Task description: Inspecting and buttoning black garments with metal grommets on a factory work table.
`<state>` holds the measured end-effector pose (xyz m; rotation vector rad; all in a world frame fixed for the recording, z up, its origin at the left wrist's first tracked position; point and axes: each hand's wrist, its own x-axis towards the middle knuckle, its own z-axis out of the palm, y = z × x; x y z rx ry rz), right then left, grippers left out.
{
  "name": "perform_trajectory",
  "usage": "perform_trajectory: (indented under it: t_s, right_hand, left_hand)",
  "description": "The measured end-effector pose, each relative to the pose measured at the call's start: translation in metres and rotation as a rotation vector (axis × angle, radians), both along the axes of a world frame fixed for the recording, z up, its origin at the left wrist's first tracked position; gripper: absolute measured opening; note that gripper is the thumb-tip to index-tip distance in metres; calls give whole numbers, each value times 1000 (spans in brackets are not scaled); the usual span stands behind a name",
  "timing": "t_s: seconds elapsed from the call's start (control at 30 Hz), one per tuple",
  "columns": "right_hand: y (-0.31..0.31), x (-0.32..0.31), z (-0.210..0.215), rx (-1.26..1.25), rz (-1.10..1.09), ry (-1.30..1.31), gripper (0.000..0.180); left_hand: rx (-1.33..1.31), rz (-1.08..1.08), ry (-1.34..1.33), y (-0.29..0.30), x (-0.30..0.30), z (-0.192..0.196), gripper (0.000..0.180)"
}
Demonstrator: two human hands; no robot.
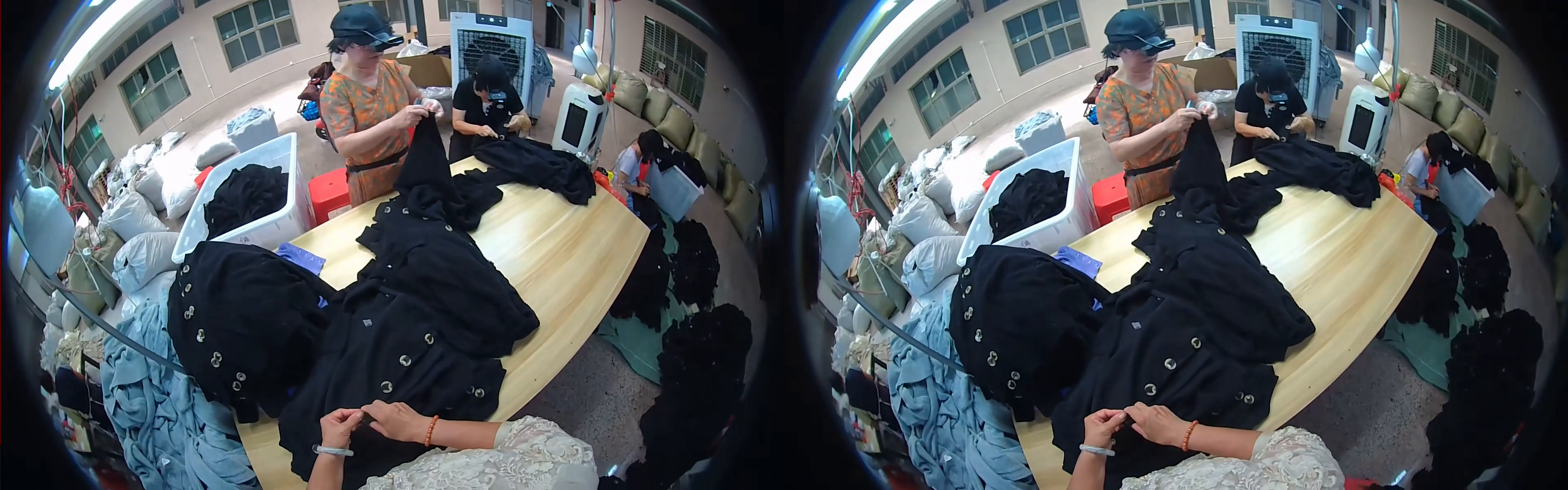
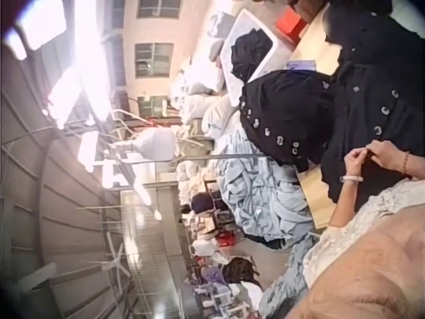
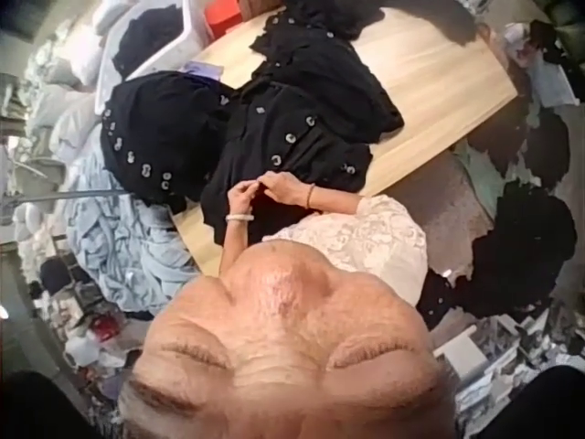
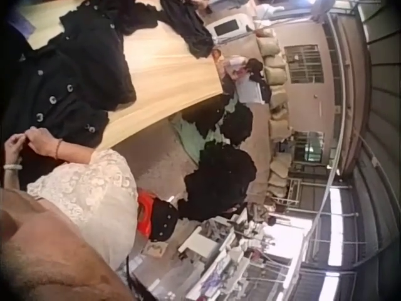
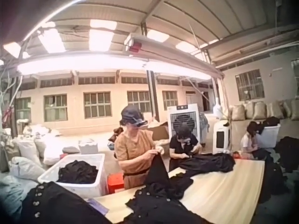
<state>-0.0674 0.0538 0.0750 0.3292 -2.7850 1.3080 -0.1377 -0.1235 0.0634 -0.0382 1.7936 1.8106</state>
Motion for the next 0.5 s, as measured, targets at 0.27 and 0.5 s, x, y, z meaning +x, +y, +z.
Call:
perform_trajectory:
  t_s: [0.27, 0.5]
  right_hand:
    - [8, 1, -5, 26, 74, -84, 29]
    - [14, -6, -6, -76, 143, -124, 25]
  left_hand:
    - [-105, -359, 486, -9, 15, 16, 34]
    - [-370, -234, 770, -1, 16, 9, 18]
